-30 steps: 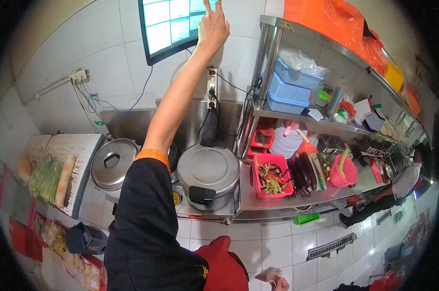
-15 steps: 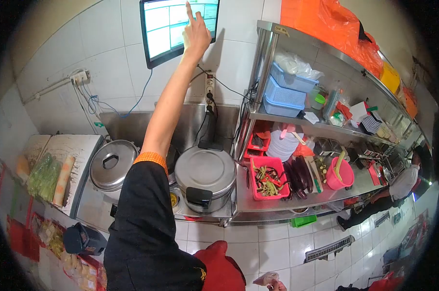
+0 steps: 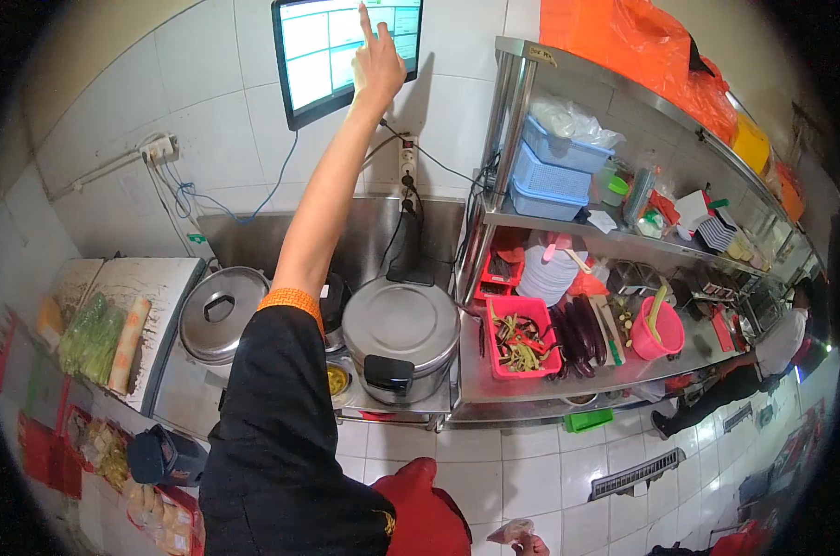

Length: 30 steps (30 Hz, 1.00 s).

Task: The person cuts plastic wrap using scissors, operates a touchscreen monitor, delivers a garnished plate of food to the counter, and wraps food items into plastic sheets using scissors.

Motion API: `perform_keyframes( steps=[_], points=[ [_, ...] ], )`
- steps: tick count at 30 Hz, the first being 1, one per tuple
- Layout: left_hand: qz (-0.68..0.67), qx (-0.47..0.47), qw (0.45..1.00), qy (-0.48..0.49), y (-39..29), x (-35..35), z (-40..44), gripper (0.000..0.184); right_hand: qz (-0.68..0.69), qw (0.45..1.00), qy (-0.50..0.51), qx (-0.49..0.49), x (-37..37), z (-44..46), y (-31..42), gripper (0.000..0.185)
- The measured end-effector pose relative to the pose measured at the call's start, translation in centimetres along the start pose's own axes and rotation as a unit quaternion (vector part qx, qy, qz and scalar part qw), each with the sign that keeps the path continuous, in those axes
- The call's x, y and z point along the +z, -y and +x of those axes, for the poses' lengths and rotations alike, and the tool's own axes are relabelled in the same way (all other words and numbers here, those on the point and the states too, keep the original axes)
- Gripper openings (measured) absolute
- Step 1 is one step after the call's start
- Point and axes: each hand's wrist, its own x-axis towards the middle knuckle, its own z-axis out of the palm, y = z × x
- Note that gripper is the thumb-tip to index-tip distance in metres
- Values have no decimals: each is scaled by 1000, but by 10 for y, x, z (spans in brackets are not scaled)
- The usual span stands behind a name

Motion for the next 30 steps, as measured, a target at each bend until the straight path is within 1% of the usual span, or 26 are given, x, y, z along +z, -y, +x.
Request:
perform_keyframes(
  steps=[3, 5, 9, 12, 15, 17, 21, 23, 24, 25, 27, 28, 29, 30],
  points=[
    [-3, -14, 1000, 15, -3, -6, 2, 57, -5, 1000, -4, 13, 8, -2, 10, 27],
    [30, 24, 999, -4, -6, -12, 6, 55, -9, 1000, -6, 21, 13, -4, 15, 25],
    [29, 21, 999, 0, -13, -18, 6, 52, -17, 999, -9, 37, 20, -6, 22, 20],
    [27, 8, 1000, 8, -17, -20, 8, 51, -17, 1000, 7, 4, 16, -2, 7, 22],
    [14, 12, 1000, -9, -15, -15, 12, 51, -4, 1000, -5, 15, 22, -6, 18, 22],
    [-65, -32, 997, -10, -13, -11, 13, 61, -14, 1000, -12, 21, 29, -9, 28, 22],
    [-89, -18, 996, -8, -21, -13, 15, 67, -48, 998, -30, 31, 23, -9, 11, 22],
    [-8, 21, 1000, -21, -36, -25, 10, 50, -61, 997, -36, 33, 19, -16, 9, 23],
    [-20, 22, 999, -14, -44, -31, 5, 50, -76, 996, -40, 35, 18, -23, 12, 24],
    [-27, 14, 999, -15, -44, -22, 1, 52, -69, 995, -52, 40, 18, -31, 15, 24],
    [-54, 35, 998, -9, -71, -37, -13, 56, -93, 993, -61, 35, 15, -47, 15, 23],
    [-88, 34, 996, 2, -88, -49, -26, 55, -56, 995, -86, 2, -1, -39, -30, 6],
    [-80, 133, 984, -83, -91, -37, -40, 56, -24, 989, -141, -37, 4, -47, -33, 23],
    [-132, 148, 978, -58, -106, -41, -66, 55, -108, 986, -128, -12, -7, -57, -40, 30]
  ],
)
